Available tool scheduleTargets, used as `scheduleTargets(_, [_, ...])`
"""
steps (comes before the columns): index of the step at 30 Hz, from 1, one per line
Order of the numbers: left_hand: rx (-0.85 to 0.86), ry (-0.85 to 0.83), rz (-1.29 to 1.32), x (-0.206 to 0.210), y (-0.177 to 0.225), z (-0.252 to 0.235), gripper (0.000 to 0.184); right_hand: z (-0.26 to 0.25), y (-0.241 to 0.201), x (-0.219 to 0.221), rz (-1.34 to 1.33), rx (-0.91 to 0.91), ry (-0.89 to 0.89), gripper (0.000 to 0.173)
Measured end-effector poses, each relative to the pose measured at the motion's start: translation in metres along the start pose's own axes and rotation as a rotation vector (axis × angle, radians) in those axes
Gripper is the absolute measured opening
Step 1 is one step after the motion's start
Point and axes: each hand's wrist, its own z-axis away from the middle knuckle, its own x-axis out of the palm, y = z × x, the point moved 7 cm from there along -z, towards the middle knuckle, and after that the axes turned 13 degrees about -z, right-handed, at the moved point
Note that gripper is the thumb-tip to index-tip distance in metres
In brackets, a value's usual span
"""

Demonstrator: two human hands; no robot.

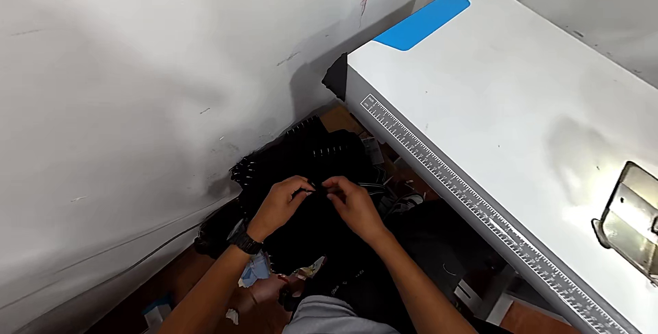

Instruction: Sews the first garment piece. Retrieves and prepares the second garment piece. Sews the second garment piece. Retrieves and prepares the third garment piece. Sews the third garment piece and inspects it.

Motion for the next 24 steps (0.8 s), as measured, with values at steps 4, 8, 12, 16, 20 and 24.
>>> scheduleTargets(4, [-0.012,0.049,0.013,-0.022,-0.005,0.001,0.013,0.028,0.029,-0.010,-0.093,0.134,-0.290,0.029])
scheduleTargets(8, [-0.123,0.207,0.027,-0.065,-0.014,0.012,0.014,0.049,0.059,0.010,0.303,0.192,-0.631,0.073])
scheduleTargets(12, [-0.510,0.575,0.117,-0.068,-0.059,0.041,0.016,0.038,0.004,-0.003,0.529,-0.009,-0.344,0.060])
scheduleTargets(16, [-0.488,0.958,-0.096,-0.080,-0.018,-0.003,0.025,0.035,-0.052,0.018,0.395,0.342,-0.337,0.070])
scheduleTargets(20, [-0.032,0.985,-0.629,-0.148,0.122,-0.115,0.031,0.043,-0.117,-0.022,-0.063,0.073,-0.025,0.075])
scheduleTargets(24, [0.489,0.522,-0.895,-0.111,0.299,-0.232,0.025,0.073,-0.137,-0.100,-0.375,-0.188,0.390,0.081])
